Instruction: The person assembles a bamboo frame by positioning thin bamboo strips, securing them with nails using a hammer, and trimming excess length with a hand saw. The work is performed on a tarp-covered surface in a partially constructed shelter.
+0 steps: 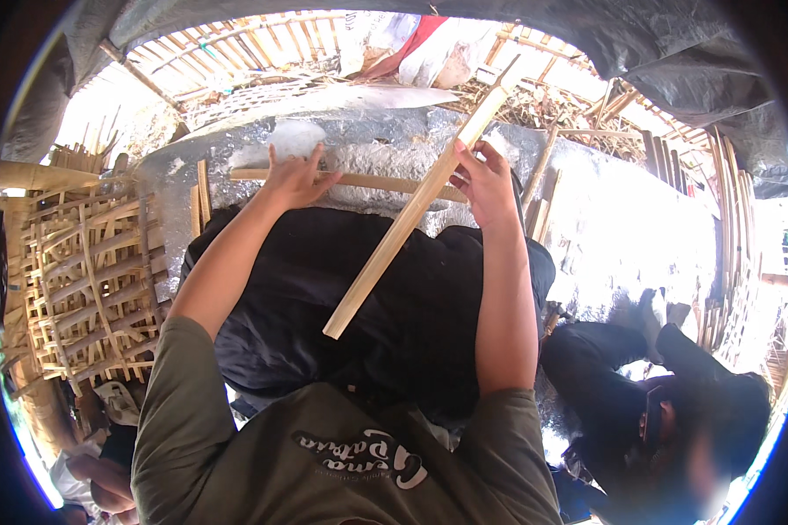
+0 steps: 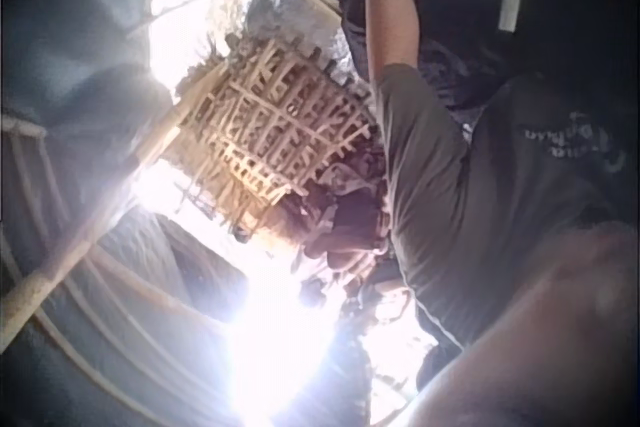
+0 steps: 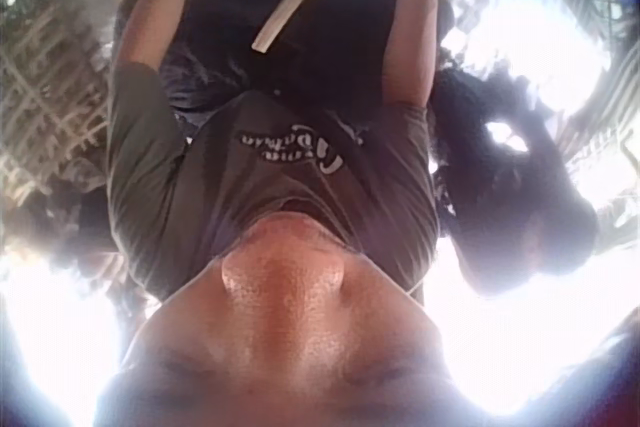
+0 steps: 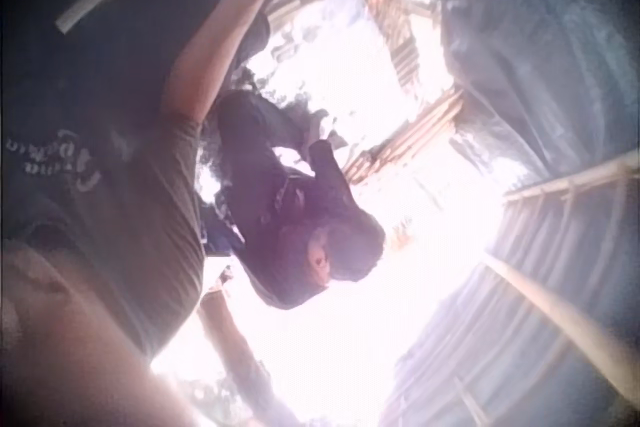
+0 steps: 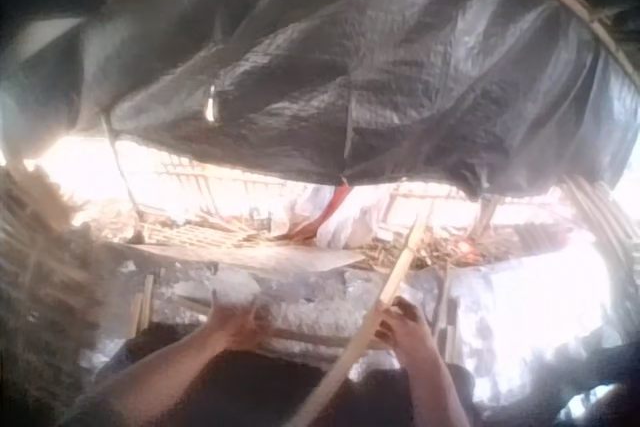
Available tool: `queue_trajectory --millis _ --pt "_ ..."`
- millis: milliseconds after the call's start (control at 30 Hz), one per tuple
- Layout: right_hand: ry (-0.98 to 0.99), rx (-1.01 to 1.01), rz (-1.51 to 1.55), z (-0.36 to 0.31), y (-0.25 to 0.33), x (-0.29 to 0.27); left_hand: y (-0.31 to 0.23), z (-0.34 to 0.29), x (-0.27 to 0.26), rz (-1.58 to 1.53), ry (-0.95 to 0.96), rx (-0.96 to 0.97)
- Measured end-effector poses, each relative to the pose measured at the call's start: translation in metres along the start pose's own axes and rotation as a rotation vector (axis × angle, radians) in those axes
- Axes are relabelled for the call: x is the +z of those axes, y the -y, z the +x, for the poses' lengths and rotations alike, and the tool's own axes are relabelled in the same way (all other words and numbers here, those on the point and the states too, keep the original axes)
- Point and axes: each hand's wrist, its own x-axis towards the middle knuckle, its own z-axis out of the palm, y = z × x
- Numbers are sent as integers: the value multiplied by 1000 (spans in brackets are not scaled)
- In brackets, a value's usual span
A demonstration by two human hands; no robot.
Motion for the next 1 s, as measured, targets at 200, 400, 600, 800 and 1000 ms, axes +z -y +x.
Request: queue_trajectory --millis 200,400,600,800,1000 --pt "8 29 -90 -3 4 1 7 1 18 -92 -199 15" --pt "75 34 -121 -11 6 7 23 5 -2 -256 -143 -31" --pt "76 -64 -253 -26 26 39 44 -4 -20 -426 -314 -186" --pt "113 -172 -301 -40 47 66 56 1 -21 -504 -404 -235" --pt "28 -137 -475 -38 31 54 53 -2 -31 -484 -432 -209"
